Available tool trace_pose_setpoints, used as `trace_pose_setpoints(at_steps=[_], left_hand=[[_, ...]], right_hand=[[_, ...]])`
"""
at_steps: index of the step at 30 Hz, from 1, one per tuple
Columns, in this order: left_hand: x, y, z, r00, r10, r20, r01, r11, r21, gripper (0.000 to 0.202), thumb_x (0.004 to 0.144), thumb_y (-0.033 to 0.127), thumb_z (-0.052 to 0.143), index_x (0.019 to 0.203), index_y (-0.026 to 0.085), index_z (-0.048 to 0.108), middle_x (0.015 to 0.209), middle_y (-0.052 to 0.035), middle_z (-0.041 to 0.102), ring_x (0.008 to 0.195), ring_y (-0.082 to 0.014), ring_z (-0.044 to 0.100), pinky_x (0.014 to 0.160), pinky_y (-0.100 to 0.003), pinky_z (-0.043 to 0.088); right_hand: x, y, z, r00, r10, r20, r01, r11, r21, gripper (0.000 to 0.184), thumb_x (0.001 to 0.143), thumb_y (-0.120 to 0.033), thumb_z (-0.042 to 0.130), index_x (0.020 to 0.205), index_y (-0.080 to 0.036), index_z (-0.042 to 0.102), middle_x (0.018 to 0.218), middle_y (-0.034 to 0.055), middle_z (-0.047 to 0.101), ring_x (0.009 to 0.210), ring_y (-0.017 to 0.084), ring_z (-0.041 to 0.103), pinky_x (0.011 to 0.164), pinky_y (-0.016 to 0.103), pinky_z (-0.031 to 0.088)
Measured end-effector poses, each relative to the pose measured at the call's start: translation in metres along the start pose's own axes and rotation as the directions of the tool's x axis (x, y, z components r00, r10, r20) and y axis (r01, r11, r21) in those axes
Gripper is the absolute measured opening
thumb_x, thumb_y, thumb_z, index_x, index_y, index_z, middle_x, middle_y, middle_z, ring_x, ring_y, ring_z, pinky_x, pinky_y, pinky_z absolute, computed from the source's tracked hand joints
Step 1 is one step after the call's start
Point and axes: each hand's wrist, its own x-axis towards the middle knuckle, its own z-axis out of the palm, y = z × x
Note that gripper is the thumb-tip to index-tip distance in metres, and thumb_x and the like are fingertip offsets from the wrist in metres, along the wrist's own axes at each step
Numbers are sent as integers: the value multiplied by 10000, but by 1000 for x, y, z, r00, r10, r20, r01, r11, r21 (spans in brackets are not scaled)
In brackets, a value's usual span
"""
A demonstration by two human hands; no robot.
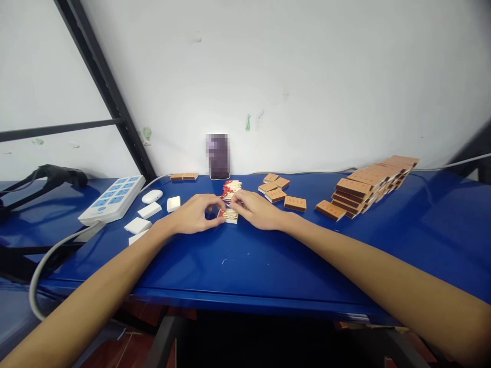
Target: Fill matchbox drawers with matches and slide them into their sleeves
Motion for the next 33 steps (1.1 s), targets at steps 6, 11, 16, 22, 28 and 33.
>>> trace_pose_setpoints(at_steps=[6, 11, 16, 22, 28, 33], left_hand=[[1, 0, 1, 1000, 19, -15, -19, 1000, -18, 272, 828, 451, 609, 824, 182, 573, 770, 5, 609, 660, -126, 517, 649, -269, 404], [1, 1, 1, 1000, 4, -4, -4, 999, -44, 277, 829, 454, 607, 827, 185, 539, 765, 9, 591, 655, -122, 510, 635, -268, 404], [1, -1, 1, 1000, -28, -12, 27, 996, -84, 366, 812, 482, 634, 1036, 201, 565, 898, -22, 644, 713, -140, 546, 661, -284, 440], [2, -1, 2, 1000, -26, -3, 25, 994, -106, 349, 836, 501, 602, 1004, 199, 652, 878, -27, 664, 722, -142, 552, 675, -282, 443], [4, 0, 4, 999, -31, -9, 29, 988, -153, 285, 891, 431, 531, 966, 185, 655, 818, -14, 650, 674, -124, 528, 638, -258, 422], [5, -2, 5, 999, -47, 1, 46, 980, -195, 257, 898, 415, 525, 856, 178, 614, 785, 0, 635, 662, -114, 509, 636, -249, 411]], right_hand=[[4, 1, 5, 999, -25, 25, 25, 999, -19, 188, 954, -311, 446, 818, -192, 499, 803, 16, 573, 752, 150, 486, 673, 268, 325], [2, -2, -1, 1000, 8, 6, -9, 999, 48, 203, 967, -299, 405, 828, -186, 499, 780, 7, 557, 709, 138, 473, 656, 266, 320], [-2, -4, -3, 999, 48, 15, -49, 996, 74, 138, 934, -305, 464, 886, -190, 522, 706, -22, 529, 642, 130, 451, 619, 264, 296], [0, -1, 0, 999, -27, 20, 26, 999, 31, 113, 913, -288, 496, 885, -187, 540, 724, -19, 501, 686, 136, 449, 630, 256, 299], [-1, -1, 0, 999, -44, 18, 43, 998, 52, 84, 895, -258, 506, 869, -183, 535, 758, -15, 513, 693, 127, 443, 641, 252, 306], [-1, -3, -5, 998, -3, 60, -2, 996, 87, 62, 869, -231, 510, 901, -191, 545, 713, -30, 467, 681, 133, 439, 629, 248, 315]])
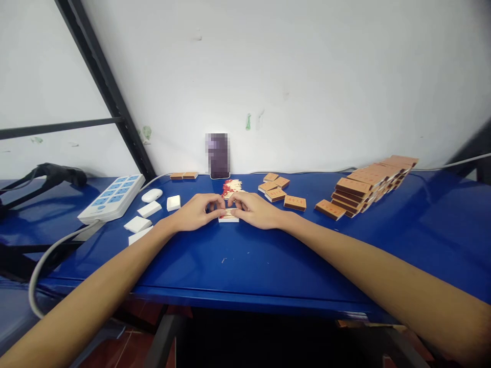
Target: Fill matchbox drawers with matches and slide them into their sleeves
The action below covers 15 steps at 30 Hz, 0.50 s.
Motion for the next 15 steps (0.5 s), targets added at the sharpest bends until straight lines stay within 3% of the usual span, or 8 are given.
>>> trace_pose_setpoints(at_steps=[6, 11, 15], left_hand=[[0, -1, 1, 1000, 14, 1, -14, 1000, 11, 226, 895, 387, 527, 870, 183, 621, 808, -4, 640, 670, -114, 509, 646, -253, 416], [0, -1, 0, 999, 35, 7, -35, 999, 11, 243, 896, 391, 533, 968, 201, 667, 868, -22, 658, 707, -126, 553, 637, -252, 428], [-1, 1, -1, 998, 58, 24, -59, 997, 52, 275, 900, 422, 530, 974, 211, 689, 899, -30, 655, 738, -134, 557, 658, -258, 431]], right_hand=[[1, 1, -7, 995, 3, 104, -12, 997, 82, 146, 823, -225, 560, 965, -194, 557, 736, -33, 467, 685, 135, 434, 635, 252, 331], [1, 3, -3, 994, 3, 112, -8, 999, 42, 123, 850, -292, 551, 929, -198, 539, 783, -19, 463, 700, 141, 424, 638, 260, 322], [2, 2, 0, 994, 43, 104, -50, 997, 58, 121, 897, -256, 457, 946, -195, 551, 863, 10, 530, 789, 160, 471, 705, 278, 344]])
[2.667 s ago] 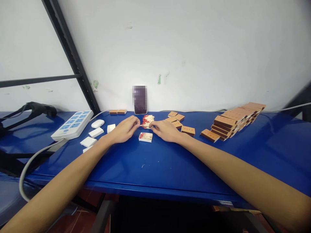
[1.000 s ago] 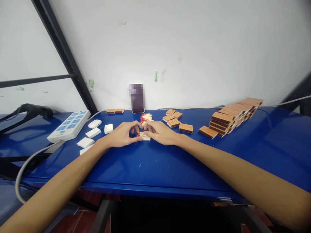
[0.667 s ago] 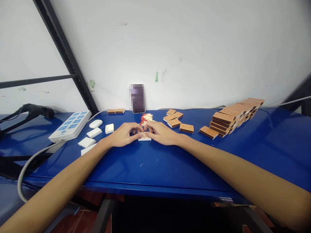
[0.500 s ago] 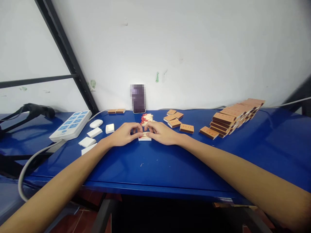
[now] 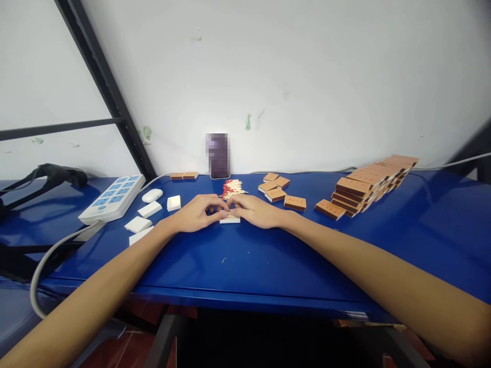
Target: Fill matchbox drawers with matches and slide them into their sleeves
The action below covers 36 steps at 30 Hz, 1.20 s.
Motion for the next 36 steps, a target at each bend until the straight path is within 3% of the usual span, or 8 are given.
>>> trace_pose_setpoints(at_steps=[5, 12, 23, 31, 34, 36], left_hand=[[-3, 3, -1, 1000, 8, 11, -8, 997, 73, 334, 788, 465, 670, 1011, 217, 672, 912, -26, 650, 745, -147, 554, 701, -284, 444], [-3, 2, 0, 1000, -5, -11, 5, 999, 36, 296, 793, 436, 678, 974, 203, 655, 906, -19, 663, 742, -139, 557, 702, -279, 449], [-1, 3, 0, 1000, -12, -14, 13, 998, 67, 378, 771, 518, 695, 960, 192, 671, 899, -18, 680, 738, -135, 556, 698, -263, 432], [0, 2, -3, 999, -35, -35, 37, 996, 84, 363, 777, 517, 697, 934, 190, 713, 889, -22, 705, 731, -135, 572, 688, -249, 425], [0, -1, -3, 999, -29, -37, 32, 997, 76, 340, 809, 498, 671, 947, 191, 718, 934, -31, 707, 759, -138, 584, 702, -248, 431], [0, -3, -3, 998, -55, -42, 58, 994, 88, 363, 802, 503, 675, 984, 192, 717, 911, -31, 705, 739, -138, 580, 693, -251, 432]], right_hand=[[0, 4, 2, 999, -18, -43, 16, 999, -46, 143, 872, -178, 439, 954, -203, 552, 758, -17, 498, 735, 152, 469, 687, 273, 335], [0, 4, 2, 998, -31, -61, 29, 999, -34, 134, 849, -197, 484, 951, -192, 570, 738, -26, 485, 692, 137, 445, 649, 259, 317], [1, -1, 4, 995, -24, -93, 16, 996, -87, 84, 855, -236, 521, 883, -173, 568, 800, -2, 539, 709, 135, 448, 656, 261, 307], [0, 0, 6, 990, -15, -142, -6, 989, -145, 161, 891, -280, 478, 951, -166, 575, 833, 19, 588, 729, 145, 491, 662, 264, 337], [-1, -1, 0, 969, 12, -245, -95, 940, -329, 233, 934, -247, 372, 1014, -156, 571, 942, 74, 615, 827, 182, 536, 710, 291, 376], [-3, -3, -7, 954, 44, -296, -208, 810, -549, 261, 913, -201, 378, 1079, -136, 569, 1061, 133, 611, 926, 233, 552, 772, 336, 393]])
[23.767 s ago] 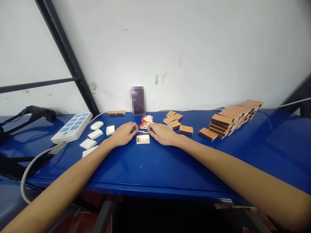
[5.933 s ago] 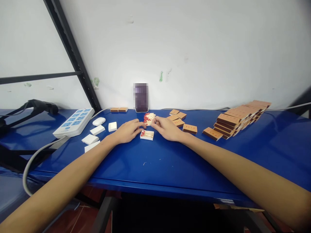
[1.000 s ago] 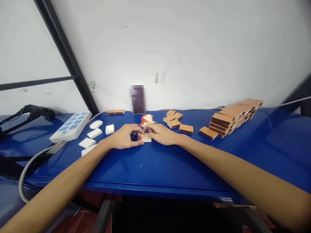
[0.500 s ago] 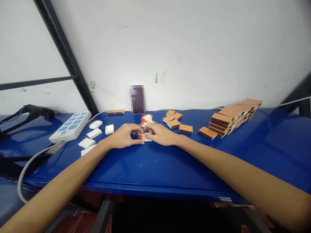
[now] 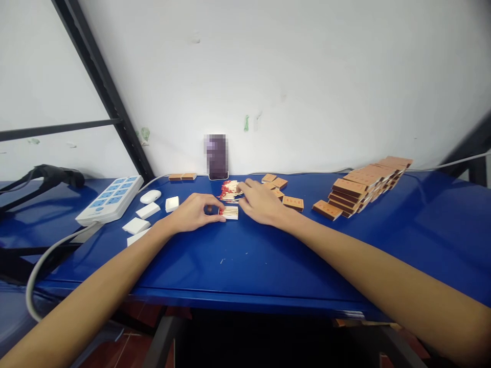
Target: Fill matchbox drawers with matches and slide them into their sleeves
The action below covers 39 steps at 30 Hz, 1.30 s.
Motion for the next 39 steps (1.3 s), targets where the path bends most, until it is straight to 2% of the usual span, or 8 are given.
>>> trace_pose_setpoints(at_steps=[4, 8, 10, 14, 19, 27, 36, 39], left_hand=[[0, -2, 2, 999, -37, -3, 37, 999, 14, 448, 779, 531, 686, 1080, 200, 695, 863, -22, 694, 711, -141, 570, 672, -256, 429], [0, -4, 3, 1000, -26, -1, 26, 1000, 9, 466, 783, 549, 673, 1099, 206, 682, 873, -22, 684, 714, -145, 566, 674, -264, 429], [-1, -4, 3, 1000, -20, 1, 20, 1000, 8, 468, 782, 552, 673, 1095, 204, 679, 875, -24, 678, 710, -146, 559, 673, -267, 428], [0, -5, 4, 1000, -2, -5, 2, 1000, 4, 488, 777, 540, 685, 1130, 203, 661, 878, -20, 670, 711, -146, 549, 683, -270, 432], [1, -6, 4, 1000, -12, 3, 12, 1000, 7, 526, 784, 541, 677, 1190, 208, 645, 878, -22, 664, 736, -158, 559, 702, -281, 434], [1, -6, 2, 999, -51, 15, 50, 997, 64, 482, 793, 593, 634, 1061, 197, 692, 911, -41, 652, 768, -166, 565, 707, -282, 413], [0, -6, 1, 990, -134, 53, 132, 990, 39, 496, 779, 641, 607, 962, 184, 669, 707, 9, 595, 639, -140, 530, 607, -257, 366], [-1, -5, 0, 985, -162, 64, 163, 987, 1, 481, 770, 616, 637, 961, 176, 672, 688, 14, 601, 622, -134, 523, 592, -251, 358]], right_hand=[[-2, 7, -15, 982, 160, 105, -105, 911, -400, 303, 893, -189, 417, 1125, -79, 578, 1112, 230, 607, 987, 333, 587, 799, 425, 426], [-6, 0, -23, 941, 277, 196, -170, 884, -436, 285, 900, -173, 425, 1101, -61, 593, 1011, 242, 653, 927, 320, 641, 720, 374, 457], [-7, -12, -26, 947, 238, 215, -134, 903, -408, 277, 900, -147, 412, 1085, -69, 602, 967, 223, 670, 909, 309, 652, 715, 364, 456], [-8, -33, -28, 964, 27, 264, 42, 966, -253, 285, 901, -157, 409, 1103, -101, 601, 1014, 186, 672, 919, 290, 635, 730, 362, 446], [-9, -25, -18, 965, -159, 210, 184, 977, -104, 382, 853, -173, 471, 1222, -136, 562, 1218, 166, 584, 1092, 307, 519, 881, 422, 400], [-6, 7, -1, 964, -211, 162, 159, 945, 287, 488, 800, -121, 473, 1281, -195, 502, 1213, 98, 607, 1066, 246, 526, 870, 365, 412], [-7, 4, -6, 961, -220, 168, 143, 914, 380, 503, 751, -165, 568, 1252, -195, 539, 1278, 91, 593, 1163, 253, 513, 956, 386, 403], [-6, 6, -6, 962, -222, 157, 129, 880, 457, 522, 745, -142, 570, 1265, -180, 544, 1242, 99, 610, 1097, 229, 556, 916, 369, 432]])
